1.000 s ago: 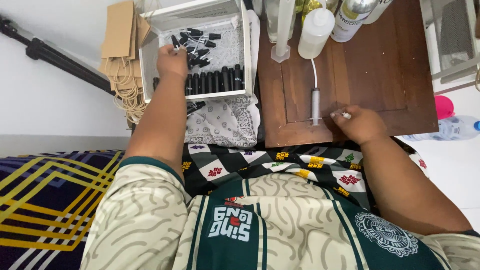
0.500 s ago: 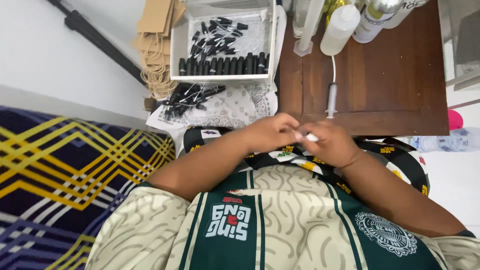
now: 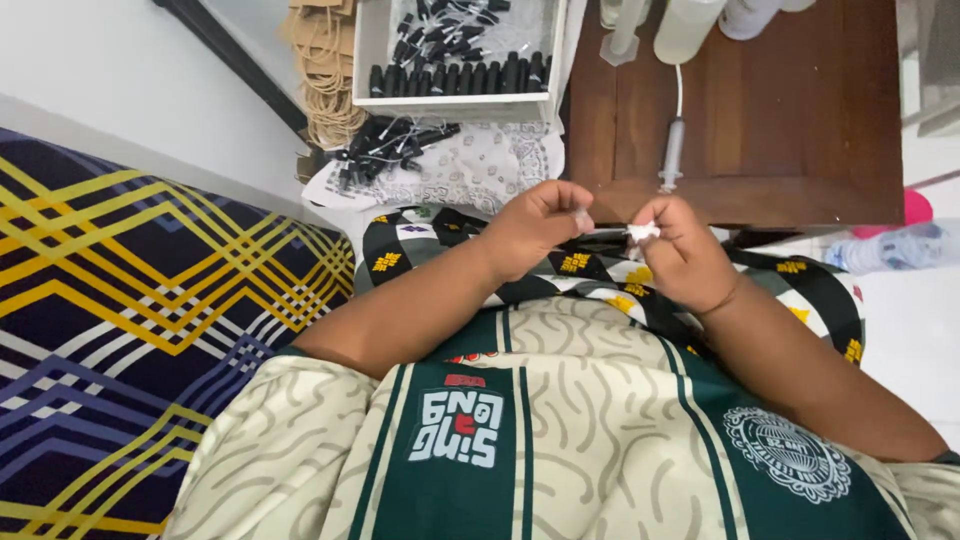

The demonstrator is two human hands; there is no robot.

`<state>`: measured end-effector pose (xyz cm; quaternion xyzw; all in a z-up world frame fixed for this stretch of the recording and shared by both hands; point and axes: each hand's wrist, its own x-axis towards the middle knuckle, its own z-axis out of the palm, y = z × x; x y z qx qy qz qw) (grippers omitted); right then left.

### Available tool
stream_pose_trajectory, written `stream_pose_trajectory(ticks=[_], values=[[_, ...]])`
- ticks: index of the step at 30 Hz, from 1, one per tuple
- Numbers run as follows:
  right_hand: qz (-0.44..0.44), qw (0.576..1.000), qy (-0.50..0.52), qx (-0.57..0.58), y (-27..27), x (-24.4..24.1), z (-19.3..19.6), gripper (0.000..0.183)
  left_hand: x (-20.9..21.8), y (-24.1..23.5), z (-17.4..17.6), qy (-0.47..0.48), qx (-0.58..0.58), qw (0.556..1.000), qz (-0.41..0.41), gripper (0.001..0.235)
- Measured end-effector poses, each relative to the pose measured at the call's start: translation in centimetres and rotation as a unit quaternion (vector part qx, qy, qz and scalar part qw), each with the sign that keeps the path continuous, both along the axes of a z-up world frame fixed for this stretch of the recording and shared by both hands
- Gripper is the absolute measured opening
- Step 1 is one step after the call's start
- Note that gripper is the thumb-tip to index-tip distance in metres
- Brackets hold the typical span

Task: Assembling small perfume vials by inserting small white components into them.

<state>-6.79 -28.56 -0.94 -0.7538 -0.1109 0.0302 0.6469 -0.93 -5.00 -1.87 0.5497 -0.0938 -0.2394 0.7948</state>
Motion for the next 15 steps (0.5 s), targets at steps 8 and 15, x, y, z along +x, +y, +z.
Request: stream_pose_trajectory(ticks=[8, 15], values=[[-0.018, 0.998, -0.009, 0.067, 2.4, -1.8, 1.6, 0.027, -1.8, -0.4, 0.9, 0.011, -0.023, 1.0, -0.018, 0.032], [-0.058, 0.992, -0.11, -0.021, 2.4, -1.8, 2.3, 0.021, -2.3, -0.3, 0.9, 0.003, 0.014, 1.0, -0.016, 0.029]])
